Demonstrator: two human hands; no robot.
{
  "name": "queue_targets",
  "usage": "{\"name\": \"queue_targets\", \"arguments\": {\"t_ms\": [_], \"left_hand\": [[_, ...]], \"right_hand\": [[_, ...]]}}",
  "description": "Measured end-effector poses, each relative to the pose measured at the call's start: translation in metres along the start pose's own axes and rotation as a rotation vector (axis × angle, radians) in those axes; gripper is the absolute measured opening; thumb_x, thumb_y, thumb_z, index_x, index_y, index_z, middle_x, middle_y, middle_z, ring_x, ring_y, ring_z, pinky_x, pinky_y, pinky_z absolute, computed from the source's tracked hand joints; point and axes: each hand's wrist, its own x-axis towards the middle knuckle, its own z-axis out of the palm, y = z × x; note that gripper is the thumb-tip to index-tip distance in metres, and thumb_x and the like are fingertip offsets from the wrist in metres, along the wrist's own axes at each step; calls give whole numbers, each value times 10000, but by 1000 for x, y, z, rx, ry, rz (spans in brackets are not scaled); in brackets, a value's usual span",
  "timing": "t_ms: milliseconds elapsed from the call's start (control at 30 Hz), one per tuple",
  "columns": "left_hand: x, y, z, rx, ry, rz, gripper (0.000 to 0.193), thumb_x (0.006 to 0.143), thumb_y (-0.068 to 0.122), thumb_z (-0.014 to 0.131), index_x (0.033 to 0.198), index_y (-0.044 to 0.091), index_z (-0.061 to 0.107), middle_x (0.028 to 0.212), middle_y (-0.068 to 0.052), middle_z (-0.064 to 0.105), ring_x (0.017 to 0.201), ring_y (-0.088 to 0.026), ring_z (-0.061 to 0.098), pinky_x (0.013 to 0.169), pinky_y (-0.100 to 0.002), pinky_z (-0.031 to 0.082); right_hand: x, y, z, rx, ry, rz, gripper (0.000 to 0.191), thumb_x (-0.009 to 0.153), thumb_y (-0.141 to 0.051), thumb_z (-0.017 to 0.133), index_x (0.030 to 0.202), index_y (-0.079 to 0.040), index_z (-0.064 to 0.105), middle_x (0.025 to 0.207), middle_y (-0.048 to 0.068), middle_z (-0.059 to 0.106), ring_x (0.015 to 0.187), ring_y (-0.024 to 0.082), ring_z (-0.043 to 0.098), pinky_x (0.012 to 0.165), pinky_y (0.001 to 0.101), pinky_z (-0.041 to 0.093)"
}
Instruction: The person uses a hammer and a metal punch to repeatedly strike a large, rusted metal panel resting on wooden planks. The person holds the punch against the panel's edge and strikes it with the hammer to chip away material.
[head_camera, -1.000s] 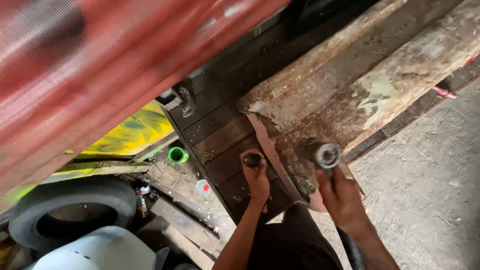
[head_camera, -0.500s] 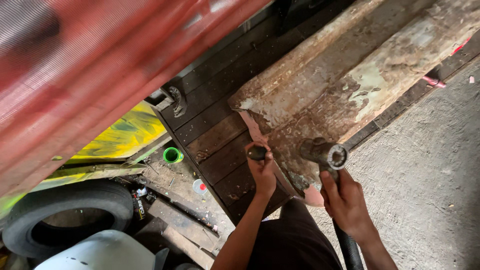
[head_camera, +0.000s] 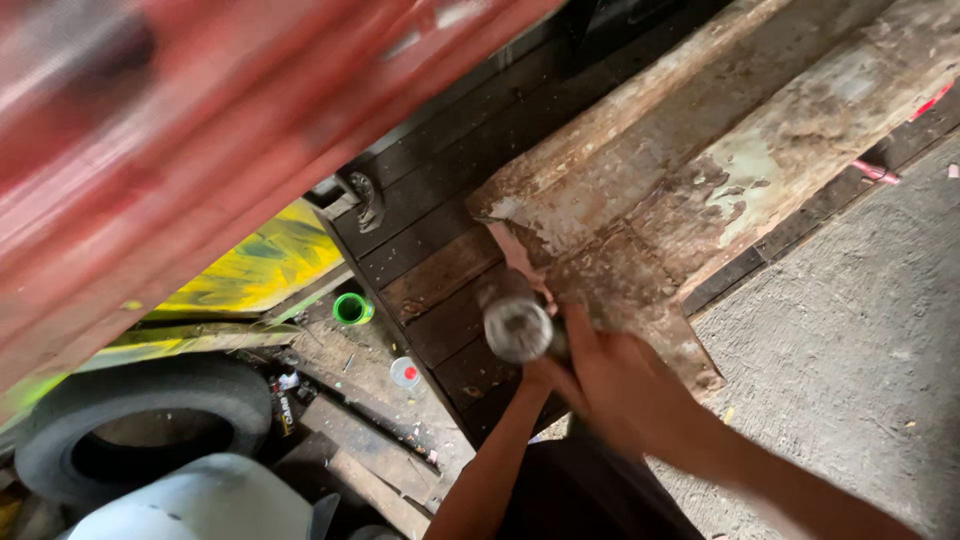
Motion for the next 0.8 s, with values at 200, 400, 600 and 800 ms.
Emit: {"name": "queue_targets", "arguments": {"t_ms": [200, 400, 600, 800], "left_hand": [[8, 5, -29, 3, 153, 54, 181, 1019, 100, 626, 1173, 112, 531, 1050, -24, 544, 917, -156, 513, 837, -343, 454], [3, 17, -23, -161, 73, 189, 190, 1039, 80, 636, 1184, 101, 515, 1109, -65, 555, 1015, -198, 542, 1021, -395, 436], [0, 44, -20, -64, -40, 235, 283, 989, -51, 630, 1195, 93, 499, 1180, -68, 560, 1170, -217, 557, 1098, -389, 426], [1, 39, -31, -82, -97, 244, 407, 910, -190, 648, 1165, 83, 487, 1144, -109, 606, 1127, -247, 631, 1043, -413, 521]], "right_hand": [[31, 57, 11, -5, 116, 22, 571, 1037, -336, 501, 1383, 98, 371, 610, 170, 674, 419, 243, 591, 399, 380, 499], [-3, 86, -19, 244, 182, 293, 373, 1042, -370, 432, 1180, -53, 571, 502, 101, 597, 310, 168, 549, 362, 376, 450], [-20, 91, -10, 400, 298, 383, 339, 1028, -352, 506, 1004, -28, 604, 476, 45, 544, 369, 132, 531, 364, 345, 402], [-28, 112, 26, 764, 269, 482, 319, 1001, -271, 554, 1169, 0, 570, 576, 45, 502, 419, 125, 421, 383, 337, 344]]}}
